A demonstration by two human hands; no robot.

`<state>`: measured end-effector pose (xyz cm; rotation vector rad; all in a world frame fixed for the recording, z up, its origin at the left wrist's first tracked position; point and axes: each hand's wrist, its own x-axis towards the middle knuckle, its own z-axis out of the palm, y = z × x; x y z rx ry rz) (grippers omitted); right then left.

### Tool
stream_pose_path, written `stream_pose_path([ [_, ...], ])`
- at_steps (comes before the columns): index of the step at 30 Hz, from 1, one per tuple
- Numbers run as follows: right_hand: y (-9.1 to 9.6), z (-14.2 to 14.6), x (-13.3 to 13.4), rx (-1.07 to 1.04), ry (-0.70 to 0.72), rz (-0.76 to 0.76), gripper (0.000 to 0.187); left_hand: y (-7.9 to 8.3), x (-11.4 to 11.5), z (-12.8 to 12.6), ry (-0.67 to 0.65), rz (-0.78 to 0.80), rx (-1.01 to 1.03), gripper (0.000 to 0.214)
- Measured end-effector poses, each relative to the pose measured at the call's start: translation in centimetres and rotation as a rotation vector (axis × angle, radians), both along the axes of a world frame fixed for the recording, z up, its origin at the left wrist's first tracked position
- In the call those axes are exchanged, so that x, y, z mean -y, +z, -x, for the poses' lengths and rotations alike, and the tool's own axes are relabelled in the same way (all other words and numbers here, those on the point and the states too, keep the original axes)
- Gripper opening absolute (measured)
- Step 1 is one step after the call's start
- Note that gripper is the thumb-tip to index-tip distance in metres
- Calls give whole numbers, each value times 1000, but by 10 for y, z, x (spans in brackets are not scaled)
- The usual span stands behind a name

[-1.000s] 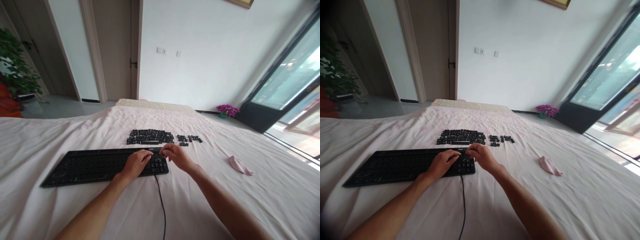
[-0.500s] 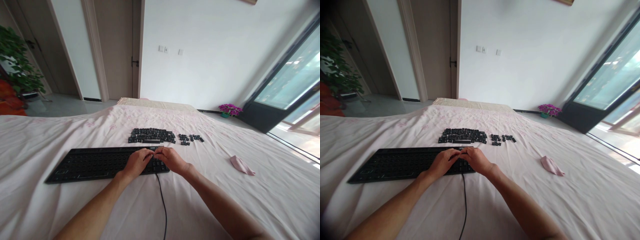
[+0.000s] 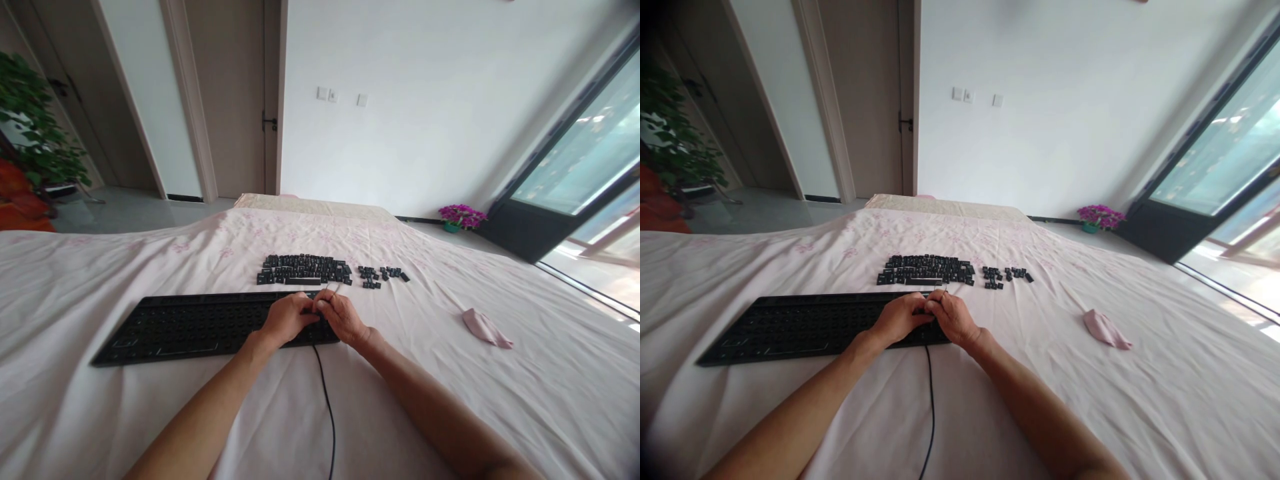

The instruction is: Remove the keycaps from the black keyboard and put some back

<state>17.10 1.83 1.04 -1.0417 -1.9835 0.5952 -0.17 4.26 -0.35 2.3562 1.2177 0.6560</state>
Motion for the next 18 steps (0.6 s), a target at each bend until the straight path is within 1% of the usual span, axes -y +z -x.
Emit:
stream_pose_path([
  [2,-5,2,-1,9,27,-65,24,-3,-1,-1,-7,-12,23,14],
  [5,-12,4,-1,-27,21,-143,25,-6,1,-1,-10,-47,51,16],
  [9,-18,6,2,-96,1,-195,27,-4,6,-3,-25,-88,74,23],
  [12,-18,7,4,-157,-17,-239,27,-2,10,-4,-68,-69,149,27],
  [15,-16,8,4,-173,-13,-295,25,-2,10,-3,-84,-41,259,24],
  [18,-11,7,5,-71,-17,-386,20,-3,6,-2,-94,-19,353,13],
])
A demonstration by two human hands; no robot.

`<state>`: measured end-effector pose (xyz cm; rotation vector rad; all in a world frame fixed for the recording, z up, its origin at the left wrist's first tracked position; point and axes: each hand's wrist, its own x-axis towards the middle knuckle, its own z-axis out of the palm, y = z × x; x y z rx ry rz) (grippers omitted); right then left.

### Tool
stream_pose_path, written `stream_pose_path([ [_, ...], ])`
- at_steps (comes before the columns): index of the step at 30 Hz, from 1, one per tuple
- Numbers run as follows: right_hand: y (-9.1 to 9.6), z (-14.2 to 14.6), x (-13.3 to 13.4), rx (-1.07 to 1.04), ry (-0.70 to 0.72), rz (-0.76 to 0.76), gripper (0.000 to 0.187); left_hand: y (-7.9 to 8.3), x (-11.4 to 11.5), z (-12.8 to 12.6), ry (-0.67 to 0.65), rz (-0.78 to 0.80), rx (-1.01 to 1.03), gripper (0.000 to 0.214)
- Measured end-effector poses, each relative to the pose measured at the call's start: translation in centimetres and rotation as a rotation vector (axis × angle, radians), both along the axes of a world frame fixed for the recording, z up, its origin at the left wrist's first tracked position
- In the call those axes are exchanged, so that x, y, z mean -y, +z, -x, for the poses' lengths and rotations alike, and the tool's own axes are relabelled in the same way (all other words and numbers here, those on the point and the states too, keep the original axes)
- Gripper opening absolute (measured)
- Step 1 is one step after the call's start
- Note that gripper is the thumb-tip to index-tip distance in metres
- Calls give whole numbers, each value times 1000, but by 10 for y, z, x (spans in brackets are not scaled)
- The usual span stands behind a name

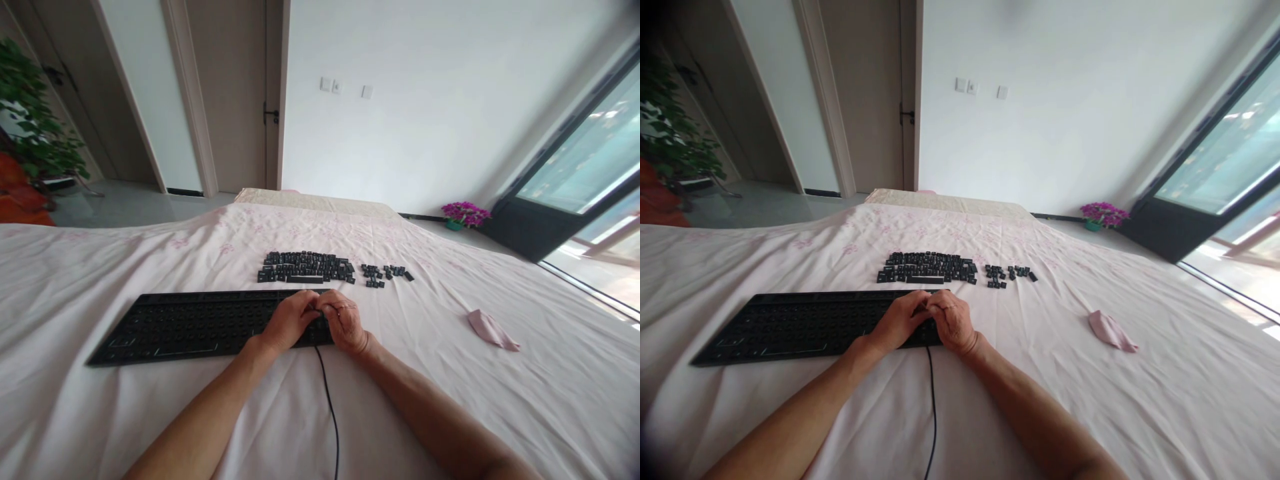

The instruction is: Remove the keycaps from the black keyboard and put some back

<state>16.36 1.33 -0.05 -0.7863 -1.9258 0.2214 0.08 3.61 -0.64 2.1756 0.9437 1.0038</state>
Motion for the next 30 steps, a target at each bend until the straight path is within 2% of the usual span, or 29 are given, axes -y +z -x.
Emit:
stream_pose_path([
  [2,8,-2,2,112,-60,-71,17,-1,-2,0,-17,42,38,10],
  [4,19,-4,6,209,-122,-107,16,-2,-4,0,-22,112,83,21],
  [6,27,-4,9,270,-180,-72,20,-4,-5,0,20,196,149,31],
  [8,31,-5,9,315,-262,34,24,-7,-7,0,71,255,211,34],
  [11,28,-6,7,390,-342,219,23,-8,-7,0,87,302,302,43],
  [13,23,-6,5,420,-328,292,19,-7,-6,1,69,308,332,49],
  [20,17,-16,-1,384,-322,305,10,-4,-1,2,33,303,257,55],
  [22,17,-35,-8,345,-373,315,12,-4,-2,1,53,301,239,55],
  [25,18,-89,-25,239,-550,400,20,-6,-3,0,87,271,219,51],
  [27,18,-134,-36,206,-727,475,22,-8,-5,-1,89,244,204,47],
  [30,17,-192,-48,271,-1031,566,24,-9,-5,-1,94,226,194,44],
])
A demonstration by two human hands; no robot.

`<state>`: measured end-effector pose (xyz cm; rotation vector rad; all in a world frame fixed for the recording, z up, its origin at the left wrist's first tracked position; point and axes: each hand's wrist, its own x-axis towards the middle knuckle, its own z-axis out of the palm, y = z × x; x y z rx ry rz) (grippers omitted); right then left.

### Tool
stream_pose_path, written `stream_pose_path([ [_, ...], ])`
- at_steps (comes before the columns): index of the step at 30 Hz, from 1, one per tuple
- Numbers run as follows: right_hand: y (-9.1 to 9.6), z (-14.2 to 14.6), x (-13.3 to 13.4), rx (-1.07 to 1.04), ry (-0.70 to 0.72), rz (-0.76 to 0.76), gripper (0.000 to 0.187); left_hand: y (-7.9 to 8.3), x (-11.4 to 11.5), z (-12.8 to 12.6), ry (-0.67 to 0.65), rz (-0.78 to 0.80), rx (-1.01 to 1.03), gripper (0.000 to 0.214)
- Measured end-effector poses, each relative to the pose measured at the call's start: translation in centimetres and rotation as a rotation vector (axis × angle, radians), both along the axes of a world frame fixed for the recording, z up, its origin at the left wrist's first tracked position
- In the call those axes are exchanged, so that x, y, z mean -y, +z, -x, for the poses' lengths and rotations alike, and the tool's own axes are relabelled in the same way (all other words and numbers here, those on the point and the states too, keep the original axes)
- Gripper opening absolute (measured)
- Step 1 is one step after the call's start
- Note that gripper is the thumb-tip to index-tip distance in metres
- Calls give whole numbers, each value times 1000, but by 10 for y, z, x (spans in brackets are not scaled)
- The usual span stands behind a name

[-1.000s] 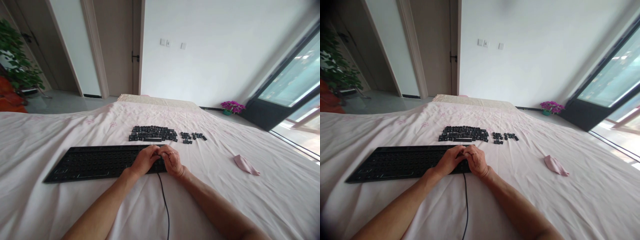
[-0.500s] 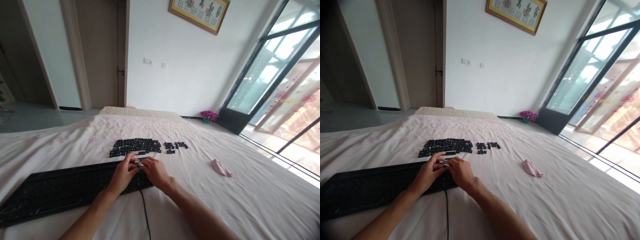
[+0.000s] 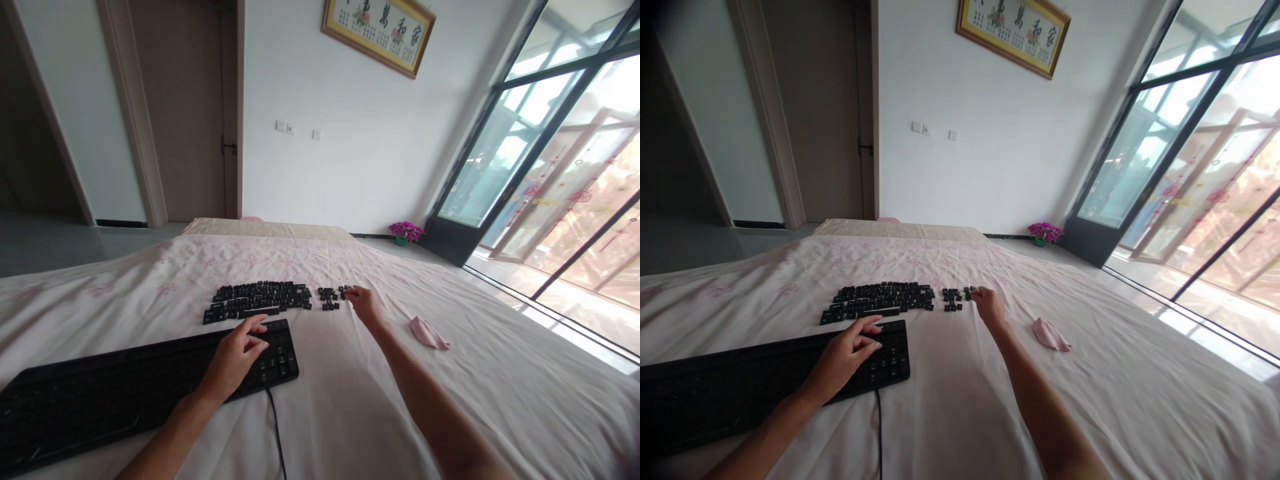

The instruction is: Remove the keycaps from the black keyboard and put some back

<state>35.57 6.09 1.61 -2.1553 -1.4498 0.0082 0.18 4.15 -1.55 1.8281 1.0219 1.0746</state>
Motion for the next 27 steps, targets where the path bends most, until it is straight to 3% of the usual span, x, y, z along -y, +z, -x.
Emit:
stream_pose_path([
  [3,-4,-33,-7,19,-69,40,25,0,0,0,5,2,-14,41],
  [7,-12,-48,-17,30,-79,61,25,0,0,0,-10,-10,-46,34],
  [19,-22,-52,-30,11,-20,114,24,0,-2,0,-28,-51,-99,23],
  [24,-16,-48,-21,-1,-14,70,26,1,-2,1,-35,-66,-120,22],
  [27,-8,-40,-16,-13,-1,30,37,3,-1,1,-34,-80,-134,21],
])
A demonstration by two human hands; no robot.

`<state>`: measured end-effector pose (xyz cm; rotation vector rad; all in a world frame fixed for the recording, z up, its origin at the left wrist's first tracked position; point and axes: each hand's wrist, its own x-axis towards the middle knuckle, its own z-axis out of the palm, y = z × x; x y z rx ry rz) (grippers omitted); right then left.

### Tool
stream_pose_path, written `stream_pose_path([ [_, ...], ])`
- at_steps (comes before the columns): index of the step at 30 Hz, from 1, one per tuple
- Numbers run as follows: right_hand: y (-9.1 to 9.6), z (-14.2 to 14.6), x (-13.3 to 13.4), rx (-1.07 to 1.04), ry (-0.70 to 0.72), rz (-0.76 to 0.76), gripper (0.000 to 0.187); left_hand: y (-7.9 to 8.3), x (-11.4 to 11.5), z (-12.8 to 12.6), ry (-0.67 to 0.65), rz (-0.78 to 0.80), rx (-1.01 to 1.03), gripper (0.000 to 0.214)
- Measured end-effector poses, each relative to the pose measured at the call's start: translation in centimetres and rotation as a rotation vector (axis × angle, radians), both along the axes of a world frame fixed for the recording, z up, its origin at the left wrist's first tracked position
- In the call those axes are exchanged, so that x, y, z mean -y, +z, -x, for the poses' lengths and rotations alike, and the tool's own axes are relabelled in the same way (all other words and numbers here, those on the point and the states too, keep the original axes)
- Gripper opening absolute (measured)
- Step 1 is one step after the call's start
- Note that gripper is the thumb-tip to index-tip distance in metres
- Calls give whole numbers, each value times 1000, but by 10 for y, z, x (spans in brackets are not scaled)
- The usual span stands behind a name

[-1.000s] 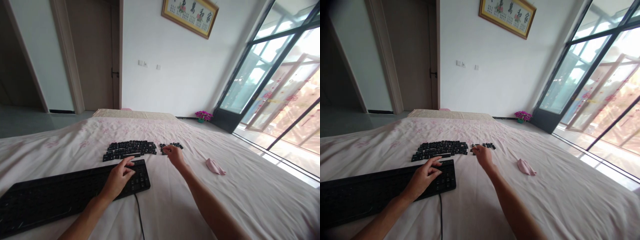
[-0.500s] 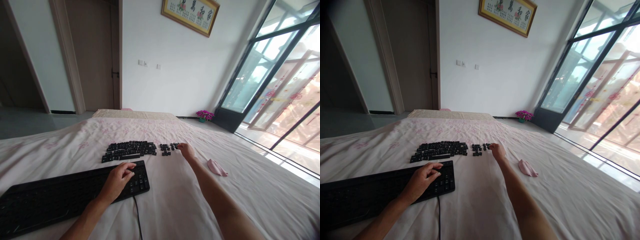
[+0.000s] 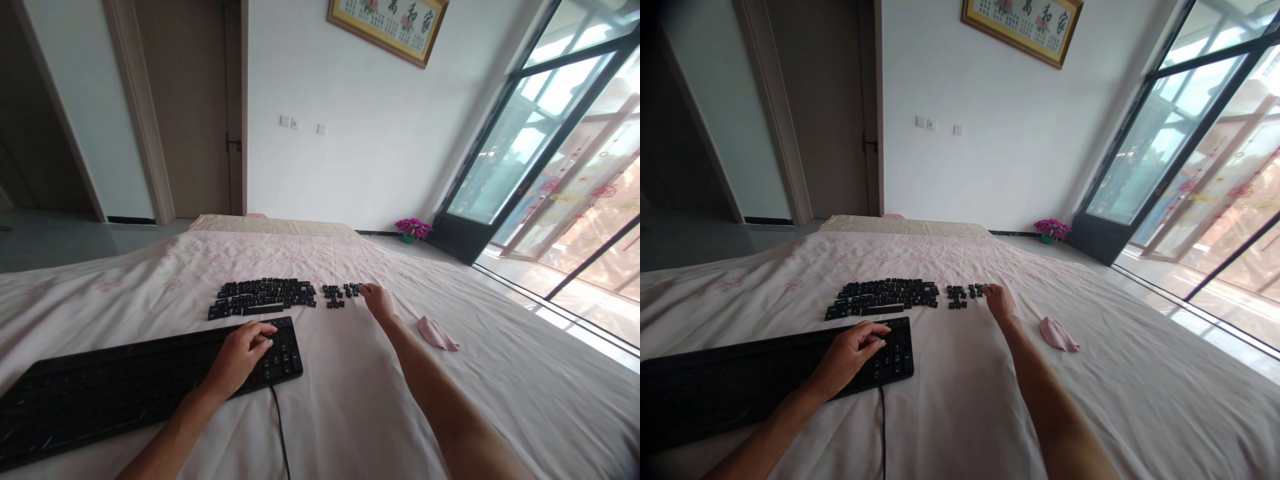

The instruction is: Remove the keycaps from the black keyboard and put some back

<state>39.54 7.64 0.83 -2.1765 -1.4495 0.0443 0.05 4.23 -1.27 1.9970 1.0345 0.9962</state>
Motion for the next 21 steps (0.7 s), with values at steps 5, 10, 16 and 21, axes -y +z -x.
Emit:
stream_pose_path([
  [5,23,38,7,-109,203,-47,61,3,2,0,-5,-30,-2,21],
  [10,43,105,37,-220,526,-106,45,5,4,1,-7,-38,-3,20],
  [16,44,165,70,-544,726,-9,19,10,8,1,-21,-52,-43,23],
  [21,41,183,71,-471,829,-46,7,10,8,1,-33,-54,-41,25],
])
